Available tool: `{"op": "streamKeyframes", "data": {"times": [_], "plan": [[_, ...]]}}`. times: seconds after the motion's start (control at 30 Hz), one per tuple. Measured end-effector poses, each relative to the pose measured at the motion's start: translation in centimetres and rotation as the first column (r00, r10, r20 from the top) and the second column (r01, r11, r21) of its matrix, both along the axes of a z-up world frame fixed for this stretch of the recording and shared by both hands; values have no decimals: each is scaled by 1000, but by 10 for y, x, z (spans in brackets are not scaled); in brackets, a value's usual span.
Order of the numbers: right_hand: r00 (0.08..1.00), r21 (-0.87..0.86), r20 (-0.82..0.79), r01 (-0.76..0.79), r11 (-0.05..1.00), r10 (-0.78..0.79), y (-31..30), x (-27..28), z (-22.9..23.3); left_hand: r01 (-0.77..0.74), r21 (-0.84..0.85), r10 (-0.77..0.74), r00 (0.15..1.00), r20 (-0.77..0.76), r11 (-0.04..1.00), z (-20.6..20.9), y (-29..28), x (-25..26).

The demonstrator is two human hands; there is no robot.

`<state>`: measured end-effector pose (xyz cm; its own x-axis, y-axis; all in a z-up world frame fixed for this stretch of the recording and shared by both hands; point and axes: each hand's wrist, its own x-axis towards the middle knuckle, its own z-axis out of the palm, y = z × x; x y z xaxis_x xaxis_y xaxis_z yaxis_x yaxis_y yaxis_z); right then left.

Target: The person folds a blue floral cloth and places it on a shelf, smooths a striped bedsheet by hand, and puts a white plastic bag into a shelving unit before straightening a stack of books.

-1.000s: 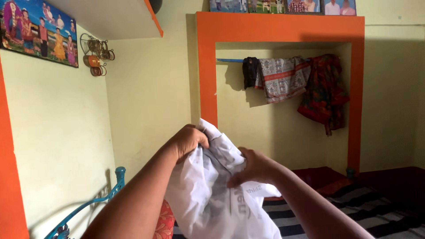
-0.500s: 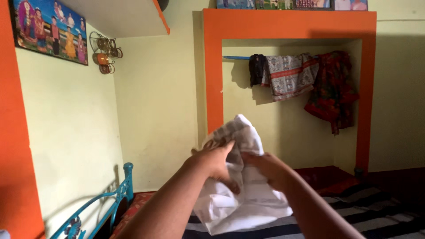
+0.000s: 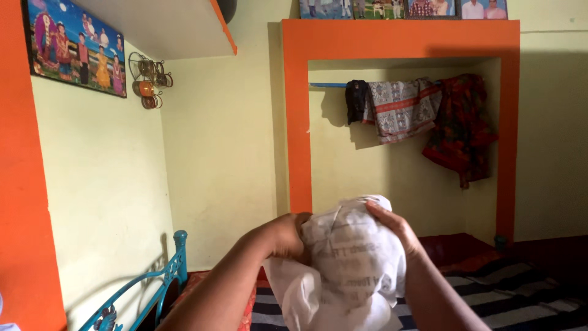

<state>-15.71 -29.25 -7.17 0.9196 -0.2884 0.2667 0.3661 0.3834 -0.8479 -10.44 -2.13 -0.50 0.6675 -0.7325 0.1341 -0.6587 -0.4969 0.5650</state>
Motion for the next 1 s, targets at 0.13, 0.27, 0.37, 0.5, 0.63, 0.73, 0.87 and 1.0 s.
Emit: {"op": "streamKeyframes", "data": {"times": [0.13, 0.27, 0.37, 0.5, 0.63, 0.73, 0.87, 1.0], "plan": [[990, 36, -18, -138, 990, 139, -24, 1, 12, -80, 88, 84, 996, -36, 993, 3, 5, 2], [778, -782, -123, 307, 543, -616, -32, 7, 40, -100, -53, 91, 986, -140, 994, 3, 2, 5], [612, -835, 36, 453, 313, -790, -13, -6, 44, -280, -93, 272, 959, -85, 956, -3, -7, 17], [385, -669, 414, 743, 10, -825, 19, -20, 46, -446, -227, 448, 893, -44, 866, -10, -22, 39], [672, -705, 365, 652, 281, -645, 56, -6, 29, -449, -317, 362, 883, -297, 835, -2, -30, 25], [872, -446, 184, 486, 752, -454, 59, -5, 23, -329, -443, 83, 869, -488, 834, -5, -25, 1], [996, 235, 85, -17, 972, -3, 71, -9, 13, -36, -822, -556, 720, -415, 568, -29, -28, -2], [969, 261, 177, -217, 941, 174, 67, -3, 0, 10, -923, -763, 567, -312, 385, -46, -31, 14]]}}
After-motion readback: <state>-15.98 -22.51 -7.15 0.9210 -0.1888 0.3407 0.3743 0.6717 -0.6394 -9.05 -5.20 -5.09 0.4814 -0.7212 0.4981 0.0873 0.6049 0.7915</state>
